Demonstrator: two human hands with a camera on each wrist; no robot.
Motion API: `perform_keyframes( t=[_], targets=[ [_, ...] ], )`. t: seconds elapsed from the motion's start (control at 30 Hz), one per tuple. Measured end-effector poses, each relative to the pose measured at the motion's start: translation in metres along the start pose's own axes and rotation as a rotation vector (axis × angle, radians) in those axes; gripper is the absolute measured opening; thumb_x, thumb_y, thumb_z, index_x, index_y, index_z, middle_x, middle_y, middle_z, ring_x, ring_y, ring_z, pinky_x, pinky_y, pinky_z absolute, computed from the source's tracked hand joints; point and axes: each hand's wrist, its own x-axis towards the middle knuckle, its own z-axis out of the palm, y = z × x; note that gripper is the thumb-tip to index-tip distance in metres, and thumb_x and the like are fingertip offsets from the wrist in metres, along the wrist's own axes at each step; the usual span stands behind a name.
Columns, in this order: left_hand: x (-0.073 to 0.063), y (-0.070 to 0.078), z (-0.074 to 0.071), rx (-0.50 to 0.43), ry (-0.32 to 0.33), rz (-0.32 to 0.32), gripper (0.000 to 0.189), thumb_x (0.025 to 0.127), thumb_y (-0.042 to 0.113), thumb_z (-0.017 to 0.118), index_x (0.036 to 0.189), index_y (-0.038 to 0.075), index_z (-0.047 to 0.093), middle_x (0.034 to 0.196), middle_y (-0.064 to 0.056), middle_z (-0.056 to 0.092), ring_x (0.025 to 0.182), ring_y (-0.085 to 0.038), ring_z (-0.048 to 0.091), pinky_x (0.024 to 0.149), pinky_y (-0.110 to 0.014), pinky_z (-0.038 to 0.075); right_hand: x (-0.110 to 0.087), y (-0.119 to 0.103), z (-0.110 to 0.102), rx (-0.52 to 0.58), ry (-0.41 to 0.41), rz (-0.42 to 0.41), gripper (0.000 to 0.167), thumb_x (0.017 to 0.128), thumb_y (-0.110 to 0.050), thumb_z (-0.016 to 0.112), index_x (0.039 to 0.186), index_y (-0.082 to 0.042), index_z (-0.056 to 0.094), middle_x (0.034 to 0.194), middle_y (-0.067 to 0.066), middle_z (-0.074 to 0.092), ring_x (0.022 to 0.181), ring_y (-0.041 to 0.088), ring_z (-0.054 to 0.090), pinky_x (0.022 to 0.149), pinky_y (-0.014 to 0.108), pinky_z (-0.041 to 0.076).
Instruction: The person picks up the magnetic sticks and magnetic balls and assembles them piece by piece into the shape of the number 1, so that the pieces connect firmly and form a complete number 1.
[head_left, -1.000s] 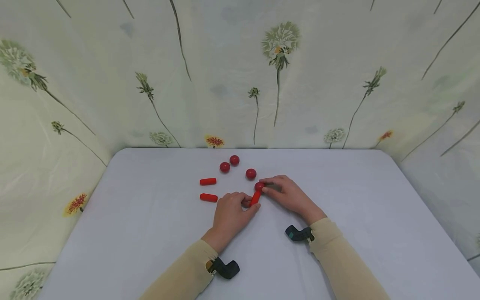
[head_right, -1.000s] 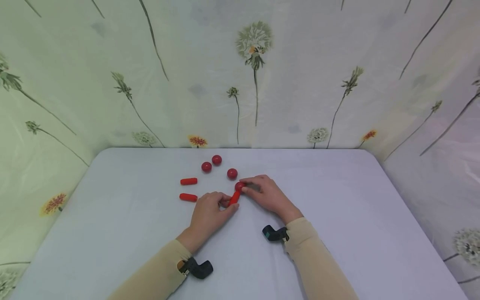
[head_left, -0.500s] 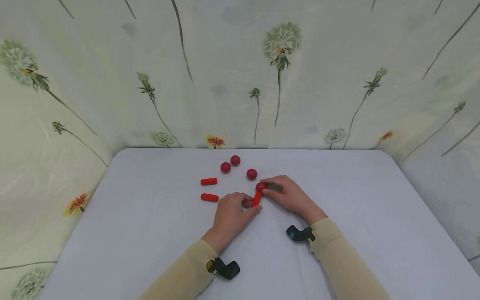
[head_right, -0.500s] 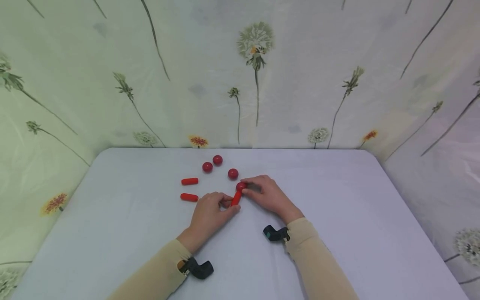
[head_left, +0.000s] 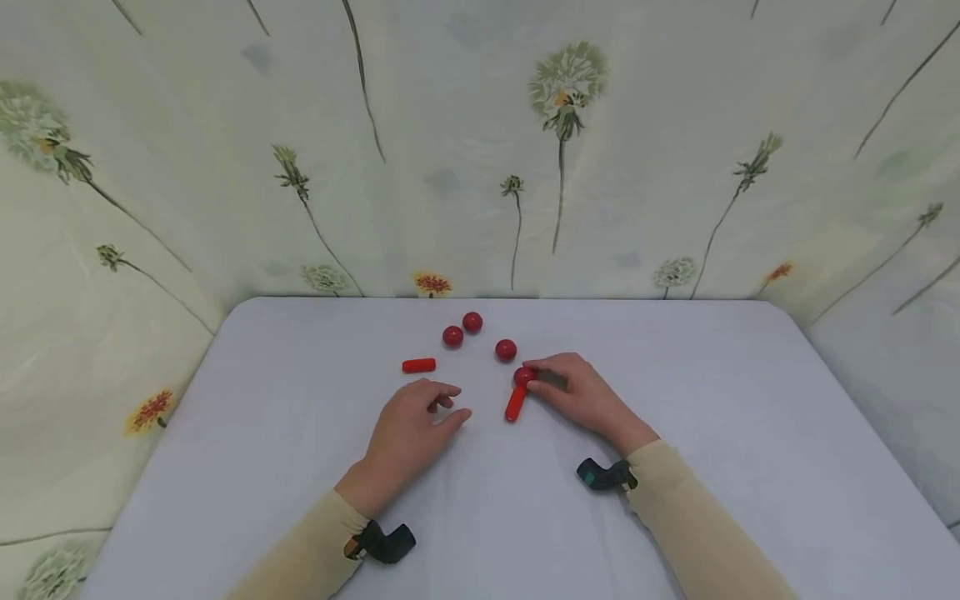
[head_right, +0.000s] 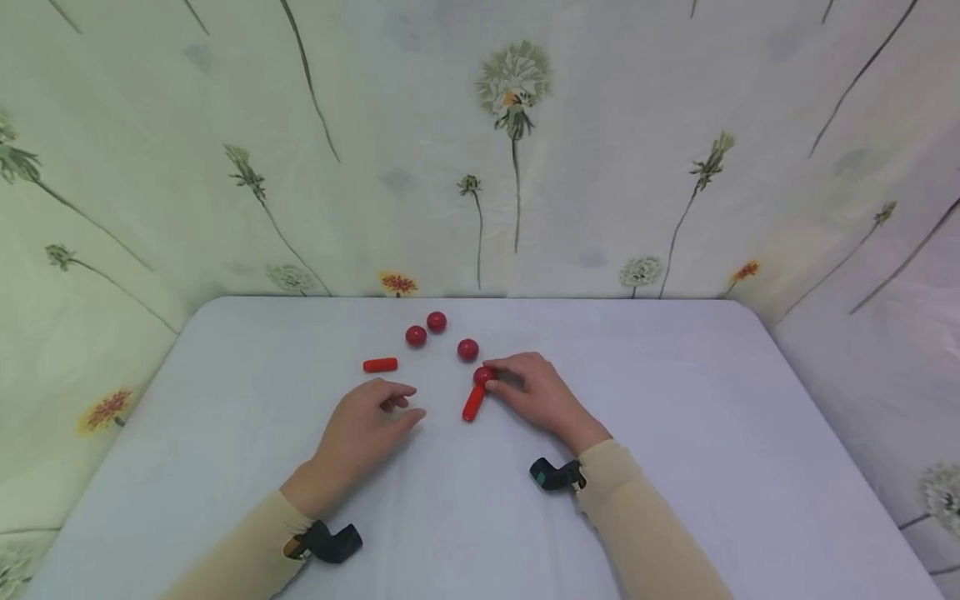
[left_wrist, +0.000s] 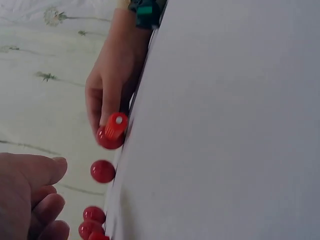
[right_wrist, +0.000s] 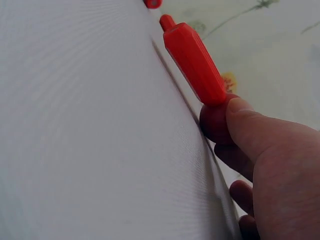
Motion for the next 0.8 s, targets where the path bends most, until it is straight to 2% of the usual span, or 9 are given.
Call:
perform_keyframes(
  t=[0.13, 0.2, 0.37, 0.63, 0.8],
  targets=[
    [0.004, -0.021, -0.019, -0.037, 0.075, -0.014, 0.032, 0.086, 0.030, 0.078, 0.113, 0.015, 0.071, 0.092, 0.006, 0.063, 0.082, -0.012, 0.057, 0.073, -0.029, 0.051, 0.001, -0.001, 0.000, -0.002, 0.000, -0.008, 0.042, 0.092, -0.041, 0.069, 0.131, -0.026, 0.065, 0.120, -0.012, 0.063, 0.115, 0.014, 0.052, 0.097, 0.043, 0.045],
    [0.008, -0.031, -0.027, -0.050, 0.098, -0.041, 0.030, 0.086, 0.029, 0.077, 0.113, 0.016, 0.071, 0.093, 0.006, 0.063, 0.083, -0.013, 0.057, 0.072, -0.030, 0.050, 0.001, -0.002, 0.000, -0.002, -0.002, -0.001, 0.043, 0.092, -0.043, 0.068, 0.132, -0.026, 0.064, 0.121, -0.011, 0.062, 0.116, 0.015, 0.052, 0.097, 0.043, 0.045],
    [0.016, -0.050, -0.039, -0.051, 0.111, -0.111, 0.034, 0.089, 0.033, 0.074, 0.118, 0.018, 0.069, 0.100, 0.004, 0.062, 0.089, -0.016, 0.058, 0.075, -0.034, 0.051, 0.000, -0.003, 0.000, -0.002, 0.001, 0.037, 0.043, 0.093, -0.045, 0.067, 0.132, -0.027, 0.063, 0.124, -0.010, 0.061, 0.118, 0.016, 0.051, 0.099, 0.045, 0.044],
    [0.035, -0.060, -0.041, -0.092, 0.049, -0.178, 0.041, 0.091, 0.039, 0.069, 0.126, 0.017, 0.065, 0.108, 0.001, 0.063, 0.096, -0.019, 0.058, 0.079, -0.038, 0.052, -0.002, -0.002, 0.000, 0.019, 0.009, 0.058, 0.038, 0.092, -0.043, 0.068, 0.126, -0.026, 0.065, 0.122, -0.010, 0.061, 0.118, 0.015, 0.052, 0.100, 0.045, 0.043],
    [0.048, -0.064, -0.040, -0.136, 0.010, -0.188, 0.040, 0.091, 0.038, 0.068, 0.125, 0.016, 0.065, 0.113, -0.001, 0.062, 0.101, -0.020, 0.057, 0.084, -0.040, 0.050, -0.002, -0.001, 0.003, 0.013, 0.010, 0.079, 0.038, 0.092, -0.045, 0.067, 0.127, -0.028, 0.065, 0.123, -0.012, 0.060, 0.118, 0.014, 0.051, 0.099, 0.044, 0.044]
  ],
)
